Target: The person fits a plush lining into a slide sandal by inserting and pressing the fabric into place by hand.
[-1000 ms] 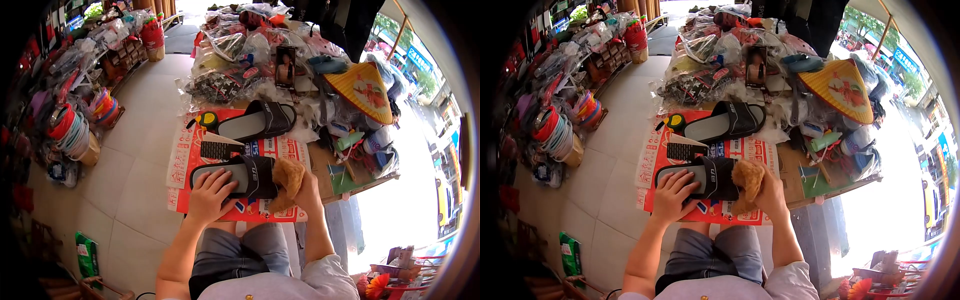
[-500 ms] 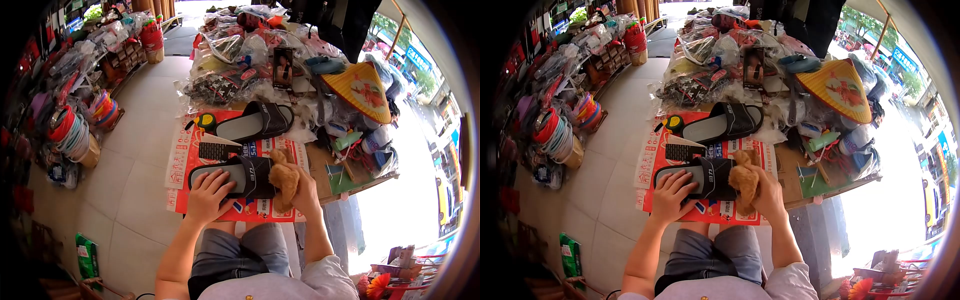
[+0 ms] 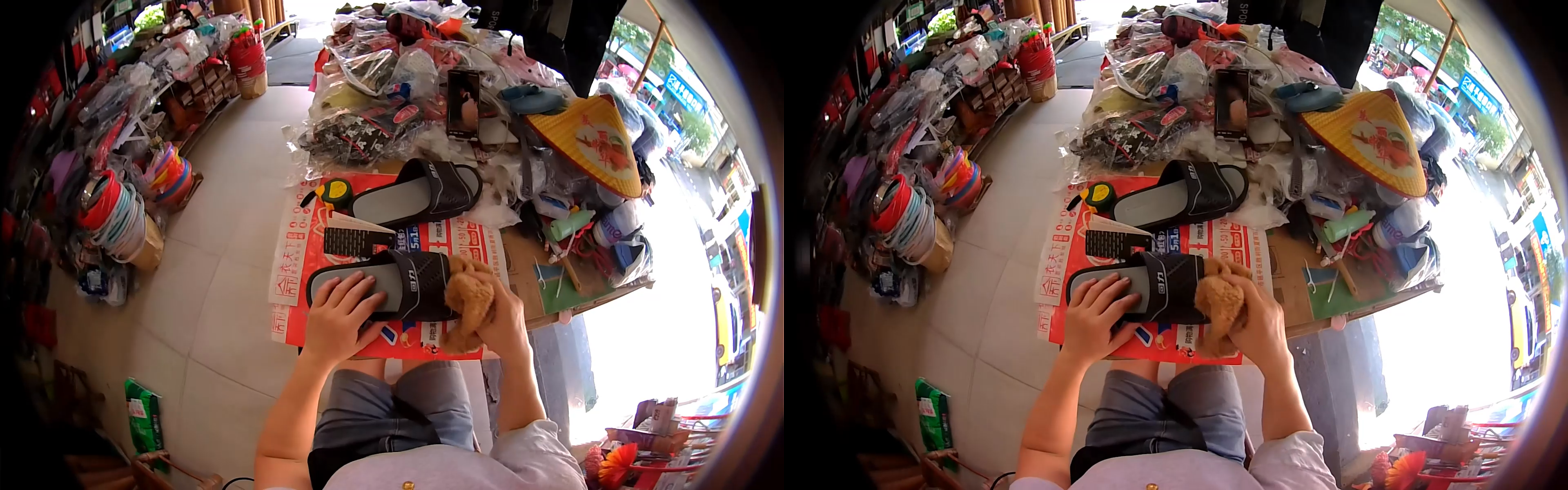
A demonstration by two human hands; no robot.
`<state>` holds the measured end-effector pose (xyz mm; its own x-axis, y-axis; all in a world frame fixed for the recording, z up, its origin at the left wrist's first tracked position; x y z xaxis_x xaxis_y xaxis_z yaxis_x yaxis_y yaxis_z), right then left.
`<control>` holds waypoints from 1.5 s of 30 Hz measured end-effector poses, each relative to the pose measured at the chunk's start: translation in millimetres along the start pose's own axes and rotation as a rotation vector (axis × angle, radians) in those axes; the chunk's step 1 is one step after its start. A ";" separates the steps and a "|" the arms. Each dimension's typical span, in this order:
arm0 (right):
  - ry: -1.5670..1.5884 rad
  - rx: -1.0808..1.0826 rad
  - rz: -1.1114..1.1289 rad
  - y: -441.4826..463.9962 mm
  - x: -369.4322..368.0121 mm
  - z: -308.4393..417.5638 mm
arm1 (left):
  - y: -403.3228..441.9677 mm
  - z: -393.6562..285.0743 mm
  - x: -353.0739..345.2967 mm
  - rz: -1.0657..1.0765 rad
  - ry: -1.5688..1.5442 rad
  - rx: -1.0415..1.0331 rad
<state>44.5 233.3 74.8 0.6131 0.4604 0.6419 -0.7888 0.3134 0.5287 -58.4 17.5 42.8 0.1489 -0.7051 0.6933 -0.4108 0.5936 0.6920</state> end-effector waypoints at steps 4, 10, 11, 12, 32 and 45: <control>0.344 -0.203 0.192 -27.2 4.8 -24.5 | 1.4 0.4 0.4 0.005 -0.024 0.002; 0.205 -0.003 -0.209 11.0 16.4 -13.1 | -0.2 0.4 0.5 -0.006 -0.019 0.000; 0.232 -0.097 -0.140 6.4 -5.0 -27.6 | 0.2 0.3 0.9 -0.009 -0.009 -0.001; 0.038 0.100 -0.072 5.1 -11.0 -11.8 | 0.2 -0.4 0.2 -0.007 -0.010 0.000; 0.151 0.143 0.017 -17.1 -8.7 50.2 | -0.3 1.1 -0.7 0.020 -0.027 0.016; 0.094 0.213 0.066 0.1 -31.6 76.2 | -1.0 1.8 -0.2 0.033 0.006 0.008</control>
<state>28.3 155.5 96.8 0.5457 0.5527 0.6298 -0.7944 0.1019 0.5988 -59.6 16.4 41.6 0.1408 -0.6830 0.7167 -0.4230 0.6131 0.6673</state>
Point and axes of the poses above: each hand's wrist, its own y-axis towards the middle knuckle, its own x-axis out of the back of the hand, z = x × y, the point moved 9 cm from there along y, towards the middle knuckle, and after that the axes turned 5 degrees about -z, right-handed, at the moved point
